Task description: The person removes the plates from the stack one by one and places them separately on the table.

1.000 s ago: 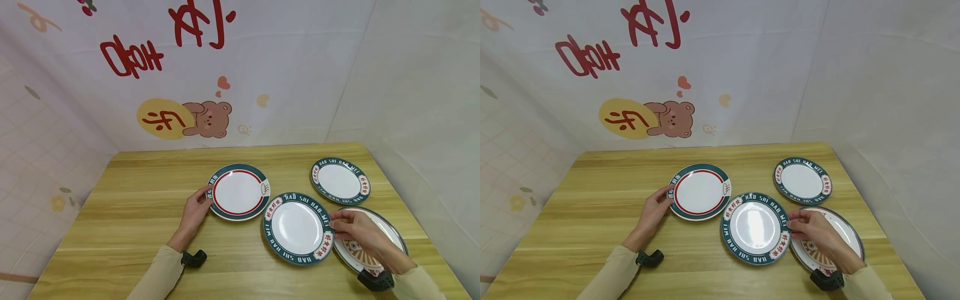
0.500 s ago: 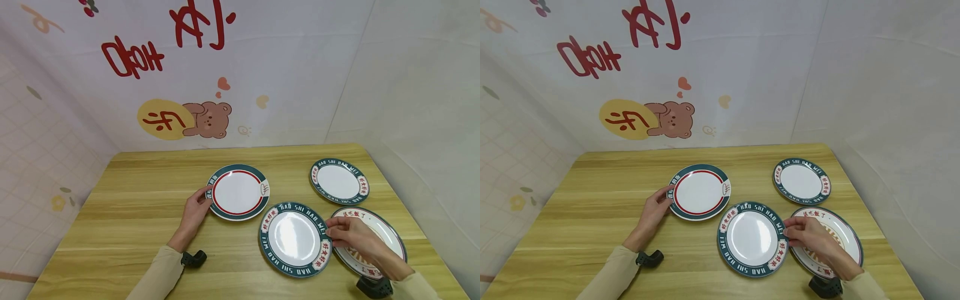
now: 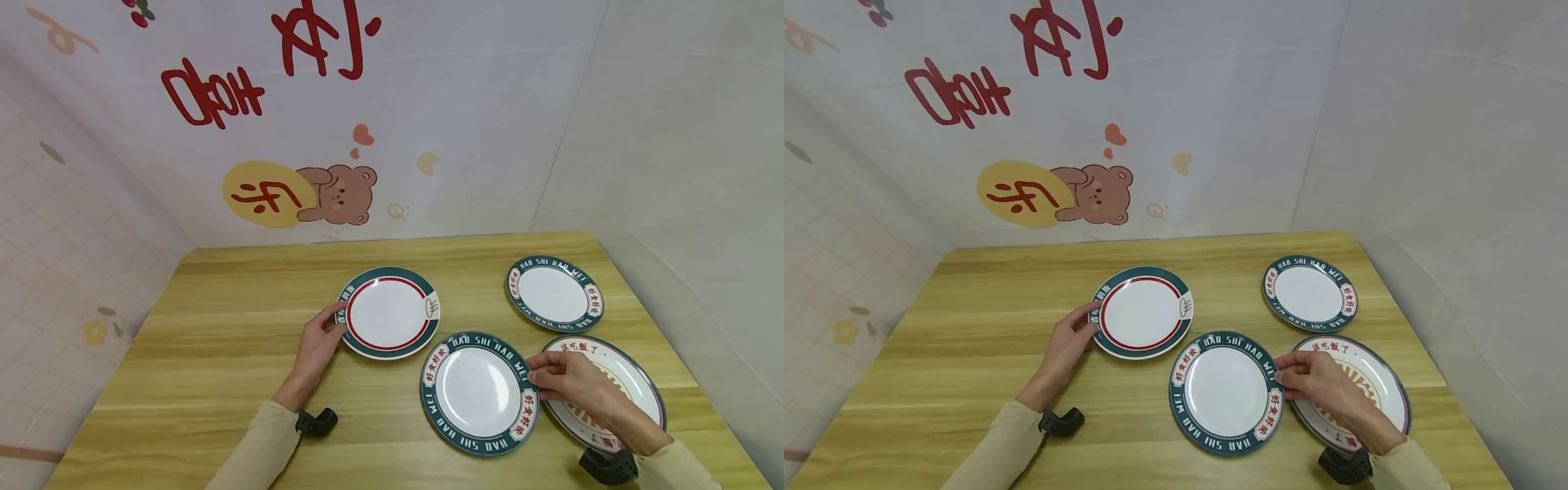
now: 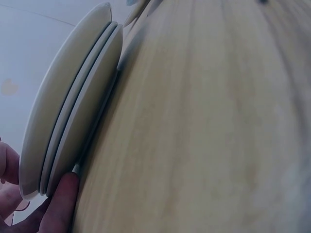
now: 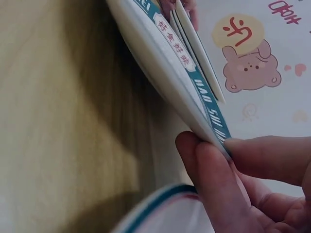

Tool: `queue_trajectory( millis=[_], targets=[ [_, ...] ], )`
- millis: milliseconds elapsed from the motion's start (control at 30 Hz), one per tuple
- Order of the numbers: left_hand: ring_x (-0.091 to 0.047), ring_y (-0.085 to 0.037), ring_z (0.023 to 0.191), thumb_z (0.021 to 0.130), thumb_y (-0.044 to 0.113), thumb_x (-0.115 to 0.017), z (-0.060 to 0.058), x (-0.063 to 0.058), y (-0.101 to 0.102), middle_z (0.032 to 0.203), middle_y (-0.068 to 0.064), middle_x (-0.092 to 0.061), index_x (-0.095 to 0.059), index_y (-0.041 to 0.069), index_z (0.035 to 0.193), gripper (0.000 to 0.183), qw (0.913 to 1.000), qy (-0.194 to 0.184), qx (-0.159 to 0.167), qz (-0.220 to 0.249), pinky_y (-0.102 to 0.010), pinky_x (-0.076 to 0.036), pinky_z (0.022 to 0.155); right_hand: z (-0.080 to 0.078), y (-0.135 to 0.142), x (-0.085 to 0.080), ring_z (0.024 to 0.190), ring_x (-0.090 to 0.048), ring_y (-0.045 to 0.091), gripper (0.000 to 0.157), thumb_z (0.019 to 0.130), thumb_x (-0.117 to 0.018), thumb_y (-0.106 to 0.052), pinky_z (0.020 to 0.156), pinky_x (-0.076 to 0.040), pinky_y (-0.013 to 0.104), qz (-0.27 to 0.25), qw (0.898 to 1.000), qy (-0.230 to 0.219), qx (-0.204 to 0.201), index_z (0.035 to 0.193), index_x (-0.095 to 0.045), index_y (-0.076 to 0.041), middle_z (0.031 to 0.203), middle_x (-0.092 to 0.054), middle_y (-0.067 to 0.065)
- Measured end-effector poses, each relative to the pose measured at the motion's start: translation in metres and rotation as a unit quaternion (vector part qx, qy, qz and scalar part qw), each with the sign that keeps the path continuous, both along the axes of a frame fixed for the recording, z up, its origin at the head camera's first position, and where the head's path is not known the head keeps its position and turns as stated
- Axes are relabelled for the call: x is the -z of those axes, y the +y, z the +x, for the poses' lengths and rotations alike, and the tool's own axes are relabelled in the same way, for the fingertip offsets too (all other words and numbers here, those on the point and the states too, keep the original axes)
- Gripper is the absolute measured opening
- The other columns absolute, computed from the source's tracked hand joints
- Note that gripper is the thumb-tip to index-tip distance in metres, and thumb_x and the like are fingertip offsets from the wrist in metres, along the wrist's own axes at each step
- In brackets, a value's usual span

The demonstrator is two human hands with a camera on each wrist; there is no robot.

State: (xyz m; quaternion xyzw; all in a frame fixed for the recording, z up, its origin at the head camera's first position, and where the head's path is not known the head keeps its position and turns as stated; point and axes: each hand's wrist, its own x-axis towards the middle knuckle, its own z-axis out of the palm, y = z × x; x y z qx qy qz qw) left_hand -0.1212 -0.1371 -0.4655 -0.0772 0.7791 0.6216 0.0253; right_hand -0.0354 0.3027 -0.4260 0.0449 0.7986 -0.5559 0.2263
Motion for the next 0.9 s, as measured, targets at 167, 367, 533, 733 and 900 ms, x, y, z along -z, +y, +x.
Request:
queue_trajectory(
  millis=[167, 367, 533, 733, 900],
  targets=[
    [-0.059, -0.022, 0.100, 0.096, 0.003, -0.061, -0.0007, 0.0001, -0.0011, 0.137, -0.014, -0.060, -0.065, 0.010, 0.140, 0.045, 1.0000, -0.002, 0.000, -0.003, -0.017, -0.050, 0.069, -0.0021, -0.0023, -0.0021, 0.088, -0.071, 0.019, 0.033, 0.097, -0.071, -0.007, 0.074, -0.064, 0.032, 0.042, 0.999, 0.016, 0.008, 0.120, -0.065, 0.015, 0.102, -0.075, 0.013],
    [-0.059, -0.024, 0.102, 0.097, 0.004, -0.061, -0.0010, 0.0007, -0.0021, 0.141, -0.014, -0.059, -0.064, 0.010, 0.141, 0.045, 1.0000, -0.002, 0.004, -0.005, -0.017, -0.051, 0.070, -0.0036, -0.0032, -0.0040, 0.091, -0.071, 0.022, 0.027, 0.098, -0.071, -0.010, 0.075, -0.063, 0.030, 0.076, 0.996, 0.048, -0.020, 0.117, -0.071, 0.010, 0.105, -0.074, 0.012],
    [-0.059, -0.025, 0.103, 0.097, 0.004, -0.061, -0.0017, 0.0010, -0.0020, 0.143, -0.014, -0.058, -0.064, 0.011, 0.141, 0.044, 1.0000, -0.002, 0.006, -0.003, -0.018, -0.052, 0.070, -0.0049, -0.0042, -0.0052, 0.089, -0.071, 0.022, 0.027, 0.097, -0.072, -0.011, 0.073, -0.063, 0.029, 0.089, 0.994, 0.056, -0.041, 0.115, -0.073, 0.008, 0.104, -0.072, 0.011],
    [-0.060, -0.025, 0.105, 0.096, 0.004, -0.061, -0.0012, 0.0002, -0.0021, 0.144, -0.014, -0.058, -0.064, 0.010, 0.140, 0.045, 1.0000, -0.001, 0.006, -0.001, -0.017, -0.052, 0.072, -0.0062, -0.0057, -0.0057, 0.083, -0.071, 0.021, 0.026, 0.096, -0.073, -0.010, 0.070, -0.063, 0.029, 0.107, 0.991, 0.054, -0.055, 0.115, -0.073, 0.008, 0.099, -0.074, 0.009],
    [-0.060, -0.024, 0.106, 0.097, 0.004, -0.061, -0.0002, 0.0009, -0.0030, 0.144, -0.014, -0.057, -0.064, 0.010, 0.141, 0.045, 1.0000, -0.001, 0.007, 0.006, -0.017, -0.052, 0.073, -0.0067, -0.0062, -0.0054, 0.079, -0.071, 0.023, 0.028, 0.096, -0.073, -0.009, 0.068, -0.063, 0.029, 0.089, 0.991, 0.058, -0.078, 0.115, -0.071, 0.012, 0.096, -0.075, 0.011]
  ],
)
